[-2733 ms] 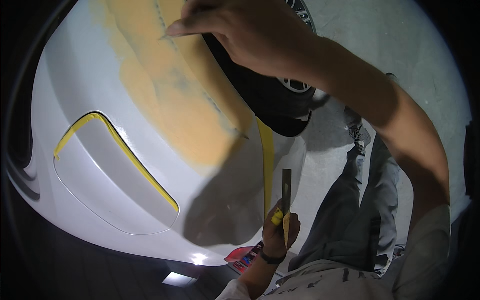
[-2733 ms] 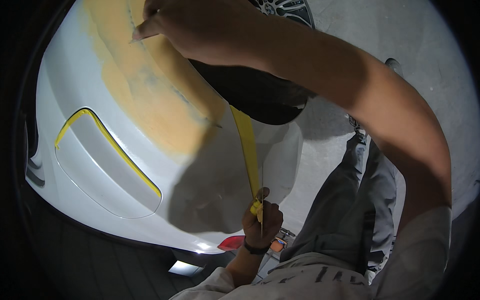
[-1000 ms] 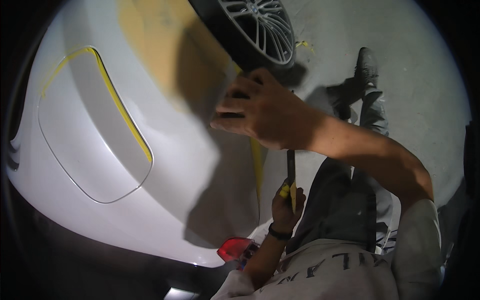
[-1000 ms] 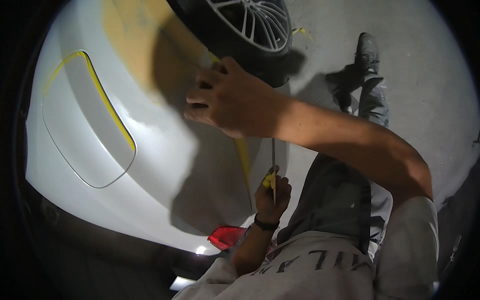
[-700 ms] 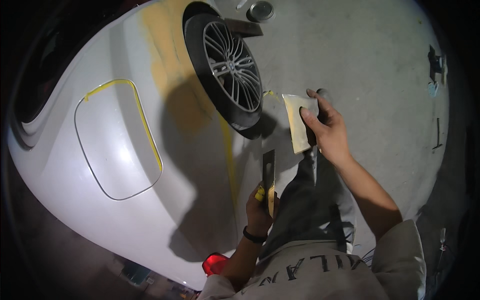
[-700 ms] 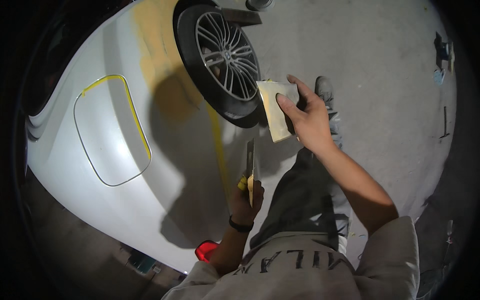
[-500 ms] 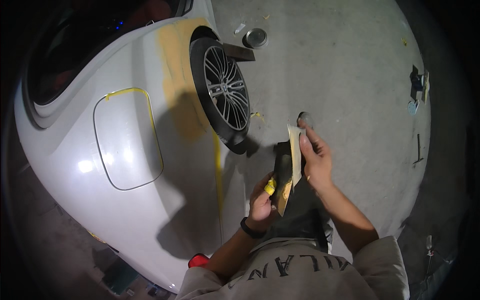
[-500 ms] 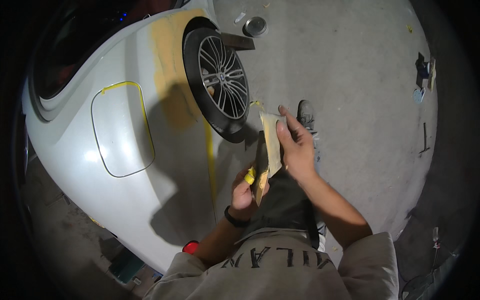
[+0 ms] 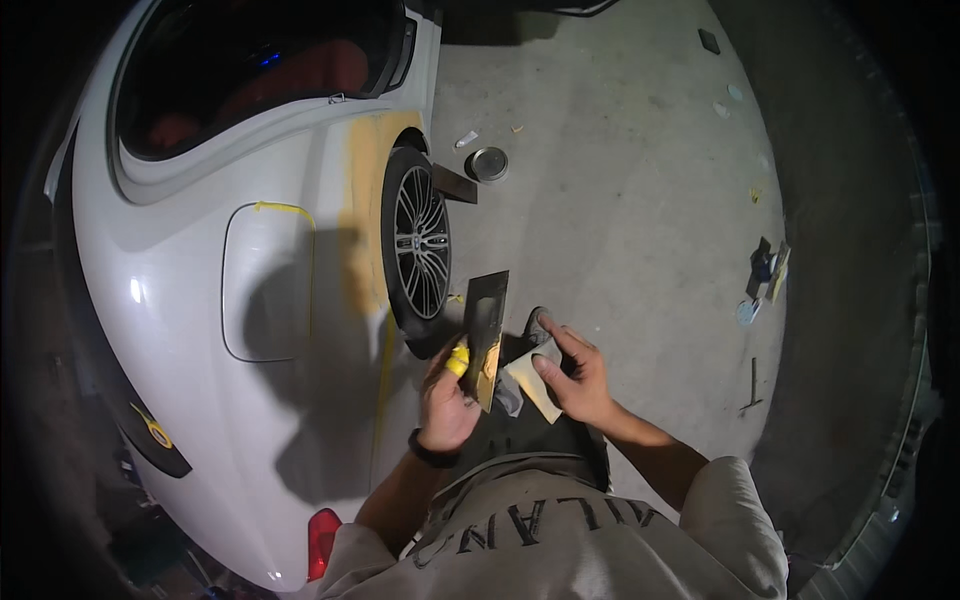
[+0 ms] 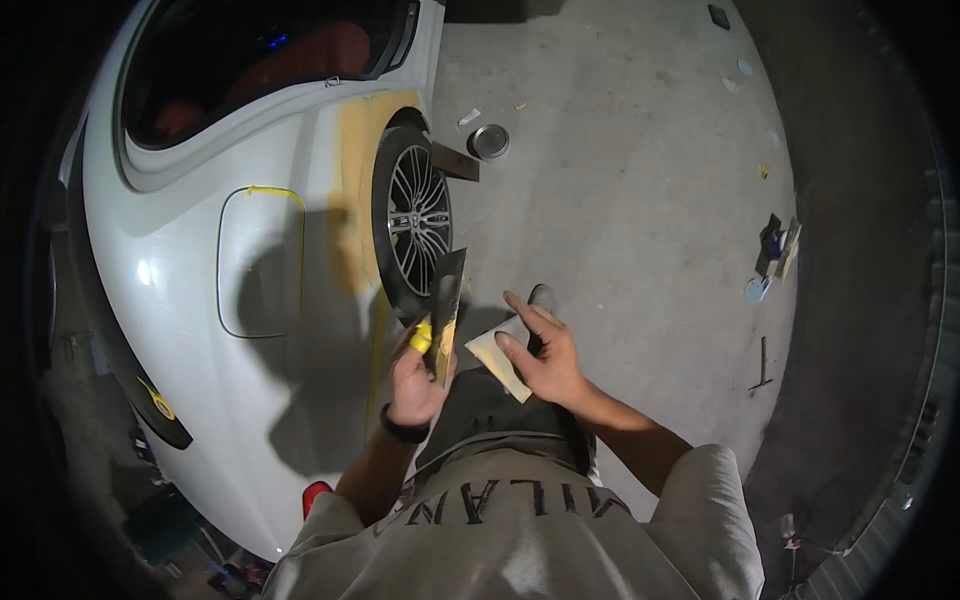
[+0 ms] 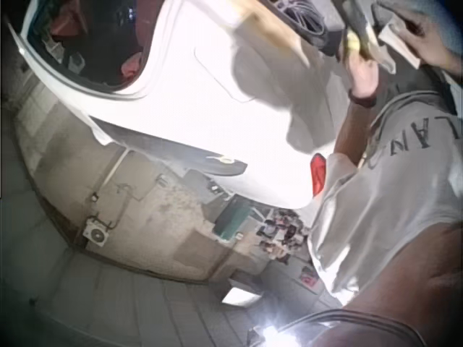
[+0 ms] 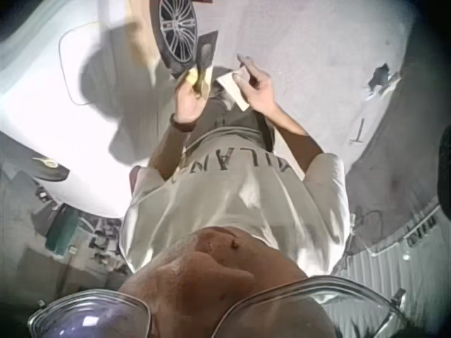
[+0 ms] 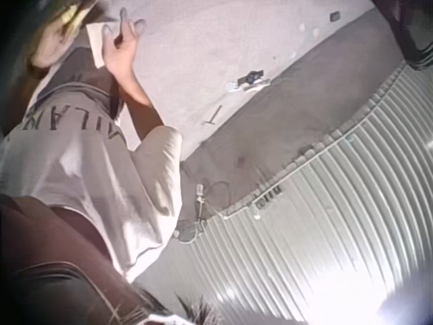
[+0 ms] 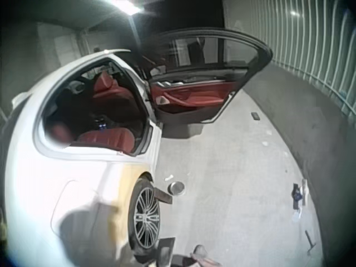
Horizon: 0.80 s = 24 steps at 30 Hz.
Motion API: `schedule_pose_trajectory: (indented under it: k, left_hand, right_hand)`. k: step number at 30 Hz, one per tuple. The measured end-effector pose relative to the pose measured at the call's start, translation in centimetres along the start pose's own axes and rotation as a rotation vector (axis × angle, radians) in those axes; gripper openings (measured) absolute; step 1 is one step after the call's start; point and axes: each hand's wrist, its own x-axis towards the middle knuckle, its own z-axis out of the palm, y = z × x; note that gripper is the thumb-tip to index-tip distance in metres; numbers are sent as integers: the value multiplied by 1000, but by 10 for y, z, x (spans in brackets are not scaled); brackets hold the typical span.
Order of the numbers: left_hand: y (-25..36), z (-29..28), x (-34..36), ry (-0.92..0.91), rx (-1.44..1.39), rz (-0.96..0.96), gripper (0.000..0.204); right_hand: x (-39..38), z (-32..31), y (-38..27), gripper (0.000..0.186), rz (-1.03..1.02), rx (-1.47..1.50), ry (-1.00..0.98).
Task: The person applies a beige body filler to the rear quarter panel of a white car using a metal spreader. They repeatedly load filler onto the spreader and smooth it over the curved surface around the wheel arch, occasionally wiping the spreader with a yellow cloth.
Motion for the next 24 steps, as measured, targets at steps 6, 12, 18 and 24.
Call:
schedule_pose_trajectory:
  k: [6, 12, 18, 24]
  left_hand:
    - [23, 32, -26, -104, 726, 517, 37]
    - [28, 66, -59, -132, 814, 571, 29]
    - [1, 63, -98, -60, 757, 587, 29]
    - [-55, 53, -163, 78, 838, 553, 27]
  right_hand:
    - [69, -54, -45, 56, -172, -529, 24]
    - [23, -36, -73, 56, -214, -526, -60]
    - [-54, -31, -84, 57, -220, -544, -149]
    - [-148, -48, -99, 56, -261, -463, -253]
